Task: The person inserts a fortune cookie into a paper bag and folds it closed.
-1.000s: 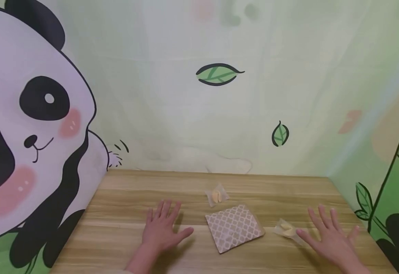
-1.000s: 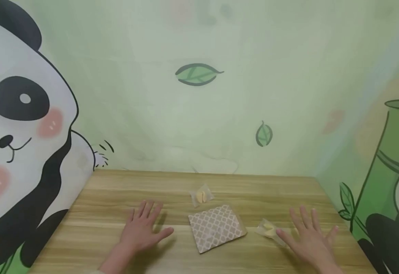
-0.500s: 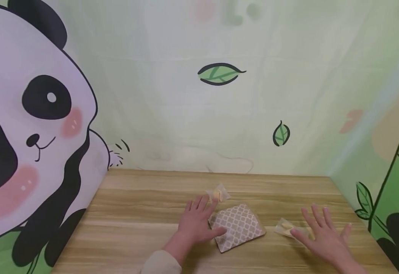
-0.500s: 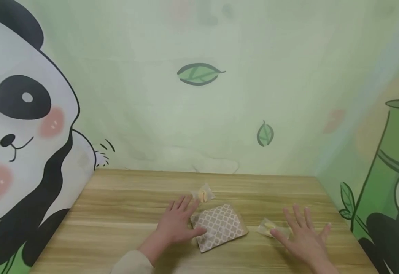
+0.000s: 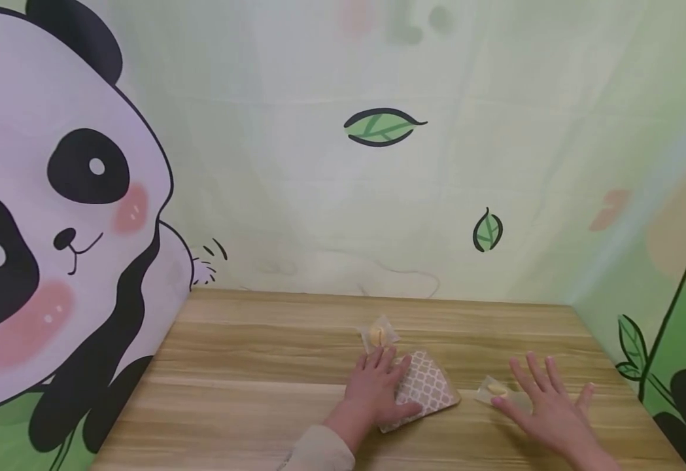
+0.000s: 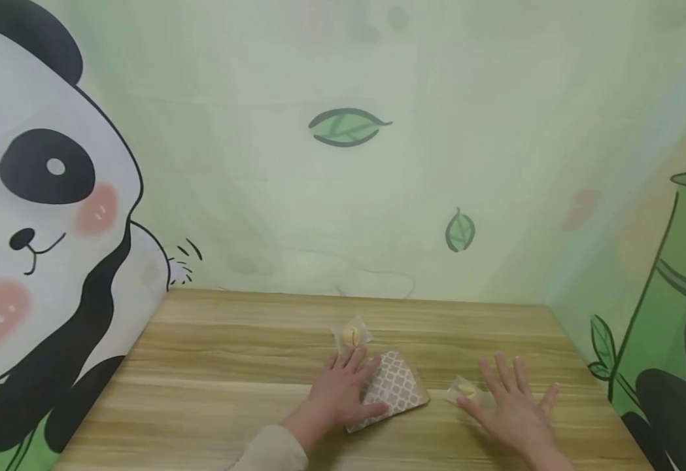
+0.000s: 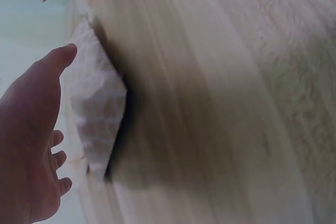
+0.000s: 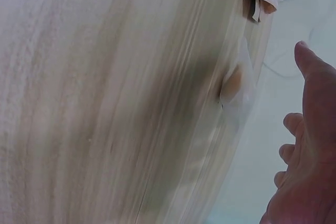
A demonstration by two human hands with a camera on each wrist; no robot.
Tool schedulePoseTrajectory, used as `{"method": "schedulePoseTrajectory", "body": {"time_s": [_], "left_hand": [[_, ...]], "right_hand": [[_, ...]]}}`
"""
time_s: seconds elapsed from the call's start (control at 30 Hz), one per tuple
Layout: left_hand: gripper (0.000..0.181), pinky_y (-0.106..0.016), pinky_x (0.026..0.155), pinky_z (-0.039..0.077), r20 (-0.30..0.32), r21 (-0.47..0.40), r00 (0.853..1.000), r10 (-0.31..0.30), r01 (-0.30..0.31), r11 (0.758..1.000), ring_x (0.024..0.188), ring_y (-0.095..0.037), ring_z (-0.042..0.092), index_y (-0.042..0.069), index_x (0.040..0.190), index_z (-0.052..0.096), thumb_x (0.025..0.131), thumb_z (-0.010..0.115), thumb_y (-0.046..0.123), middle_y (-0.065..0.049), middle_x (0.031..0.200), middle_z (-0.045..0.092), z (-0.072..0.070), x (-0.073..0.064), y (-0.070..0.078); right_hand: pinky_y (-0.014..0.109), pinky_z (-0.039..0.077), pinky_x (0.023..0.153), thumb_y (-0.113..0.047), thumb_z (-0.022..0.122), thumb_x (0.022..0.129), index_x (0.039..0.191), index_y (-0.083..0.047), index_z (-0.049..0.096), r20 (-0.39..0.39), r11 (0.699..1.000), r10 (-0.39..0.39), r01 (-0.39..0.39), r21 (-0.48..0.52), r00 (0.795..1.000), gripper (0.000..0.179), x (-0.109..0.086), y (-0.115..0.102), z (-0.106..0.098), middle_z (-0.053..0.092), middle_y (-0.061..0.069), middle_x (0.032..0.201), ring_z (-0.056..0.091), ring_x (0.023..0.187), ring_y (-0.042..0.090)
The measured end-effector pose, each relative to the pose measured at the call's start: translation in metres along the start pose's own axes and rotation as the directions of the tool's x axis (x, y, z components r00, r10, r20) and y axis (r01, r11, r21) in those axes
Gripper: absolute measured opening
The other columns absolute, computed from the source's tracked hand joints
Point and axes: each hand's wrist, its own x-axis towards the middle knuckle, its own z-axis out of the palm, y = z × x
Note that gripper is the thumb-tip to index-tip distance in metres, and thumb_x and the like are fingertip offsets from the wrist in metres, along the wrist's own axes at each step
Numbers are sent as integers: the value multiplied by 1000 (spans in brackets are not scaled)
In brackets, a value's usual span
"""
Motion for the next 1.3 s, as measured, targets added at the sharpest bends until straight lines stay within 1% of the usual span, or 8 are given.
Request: {"method": "schedulePoseTrajectory", "body": {"time_s": [0.2,0.33,0.53,0.67,0.83,1.0,1.07,1.3], "left_hand": [[89,-56,129,27,12,-12,1000,-29,29,999,160,-32,28,29,169,35,96,55,76,-8,172,35,1,-5,5],[86,-57,128,28,15,-16,999,-34,34,999,159,-32,30,29,168,37,97,55,75,-9,171,37,6,-5,5],[86,-56,127,30,23,-20,1000,-3,4,1000,158,-31,33,31,168,37,96,56,76,-10,171,37,16,-6,2],[89,-54,126,33,9,2,999,49,-49,999,157,-30,35,30,168,37,95,56,78,-9,170,38,17,-10,-3],[89,-52,125,36,7,18,993,115,-116,993,156,-28,36,30,167,39,94,59,77,-8,169,40,16,-20,-17],[88,-50,124,37,-7,22,983,182,-182,983,154,-28,39,27,166,41,95,60,75,-9,168,43,16,-32,-38],[88,-50,124,37,-7,10,981,195,-195,981,154,-27,39,27,166,42,94,62,74,-9,168,43,15,-39,-47],[89,-51,125,35,38,-20,975,220,-219,976,155,-28,38,28,167,40,94,62,74,-9,169,40,2,-65,-76]], "right_hand": [[87,-26,101,-69,60,99,168,-9,30,-1,1000,-16,16,4,1000,96,0,-3,6,13,27,174,-3,159,54],[89,-24,101,-69,61,98,167,-8,34,-12,1000,-30,30,6,999,96,1,-5,10,16,27,174,1,160,54],[89,-23,102,-70,61,98,166,-9,36,-22,999,-41,41,5,999,95,3,-7,12,19,27,173,2,160,53],[89,-23,103,-69,62,98,166,-8,37,-14,999,-41,41,5,999,95,4,-10,13,20,27,173,3,160,54],[92,-15,104,-71,62,97,165,-8,39,-2,999,-41,41,-3,999,95,7,-15,13,24,28,171,8,159,54],[91,-16,106,-71,63,96,165,-9,39,-4,999,-51,51,3,999,95,8,-18,12,26,27,171,8,160,52],[90,-18,106,-70,64,96,165,-9,39,-5,998,-59,59,10,998,95,8,-18,12,25,27,171,8,160,52],[88,-20,107,-69,64,97,165,-8,38,-4,997,-80,80,24,997,95,11,-22,13,24,27,172,9,160,52]]}}
